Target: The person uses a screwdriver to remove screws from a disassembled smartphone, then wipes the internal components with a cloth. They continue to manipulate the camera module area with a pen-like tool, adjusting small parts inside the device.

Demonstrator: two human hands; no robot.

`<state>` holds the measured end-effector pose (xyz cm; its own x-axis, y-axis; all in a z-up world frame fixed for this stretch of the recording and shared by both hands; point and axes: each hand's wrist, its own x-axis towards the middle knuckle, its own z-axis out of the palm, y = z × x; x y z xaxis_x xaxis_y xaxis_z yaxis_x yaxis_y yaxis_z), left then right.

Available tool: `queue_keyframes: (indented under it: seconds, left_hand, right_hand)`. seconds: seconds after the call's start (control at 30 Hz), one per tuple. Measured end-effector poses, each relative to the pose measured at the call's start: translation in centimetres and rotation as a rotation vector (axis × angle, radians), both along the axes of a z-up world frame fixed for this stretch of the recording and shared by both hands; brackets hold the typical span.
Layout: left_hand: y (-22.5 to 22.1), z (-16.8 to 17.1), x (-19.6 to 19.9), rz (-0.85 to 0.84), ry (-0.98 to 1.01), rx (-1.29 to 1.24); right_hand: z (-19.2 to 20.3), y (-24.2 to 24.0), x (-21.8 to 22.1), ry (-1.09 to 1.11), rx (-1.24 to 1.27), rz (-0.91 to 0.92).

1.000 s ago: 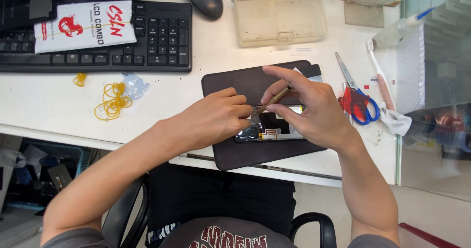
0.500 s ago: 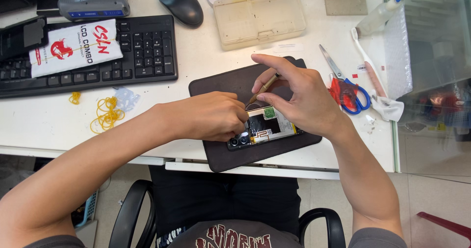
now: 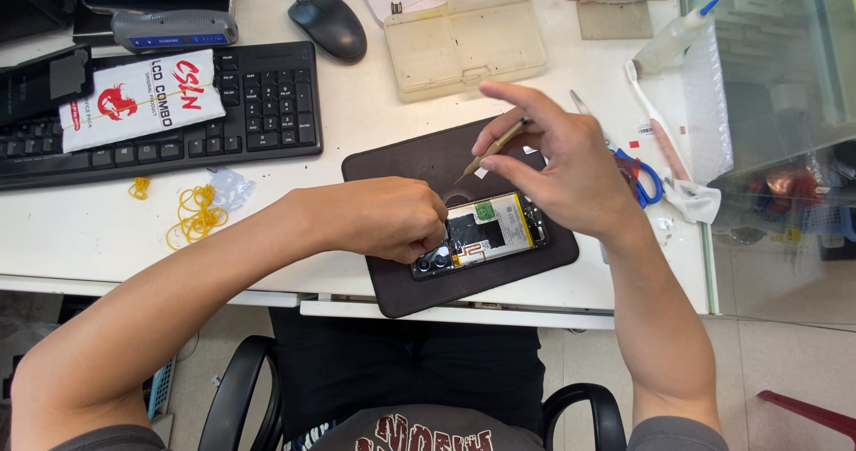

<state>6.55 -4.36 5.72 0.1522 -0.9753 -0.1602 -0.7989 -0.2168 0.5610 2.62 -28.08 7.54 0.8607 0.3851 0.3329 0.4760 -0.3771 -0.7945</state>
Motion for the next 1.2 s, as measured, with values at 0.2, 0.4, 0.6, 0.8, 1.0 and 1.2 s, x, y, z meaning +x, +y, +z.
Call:
queue_keyframes:
  seconds: [0.2, 0.4, 0.6, 0.8, 1.0, 1.2]
  left_hand:
    - [-0.2, 0.5, -0.1, 0.008, 0.021, -0.008]
    - [-0.3, -0.5, 2.6, 0.018, -0.19, -0.345]
    - [-5.8, -3.6, 12.6, 0.249, -0.78, -0.553]
    - [-11.9, -6.9, 19.5, 0.306, -1.033, -0.467]
    - [-12.9, -7.9, 20.7, 0.284, -1.028, -0.448]
    - [-11.1, -6.6, 19.6, 0.289, -0.996, -0.493]
  right_hand:
    - [0.5, -2.0, 0.0, -0.001, 0.128, -0.061]
    - [0.5, -3.9, 0.1, -0.023, 0.237, -0.105]
    - [0.9, -5.9, 0.5, -0.012, 0.378, -0.309]
    - [-0.5, -7.3, 1.9, -0.071, 0.425, -0.31]
    - [-2.0, -8.8, 2.4, -0.111, 0.431, -0.284]
    - [-1.6, -8.2, 2.1, -0.154, 0.407, -0.253]
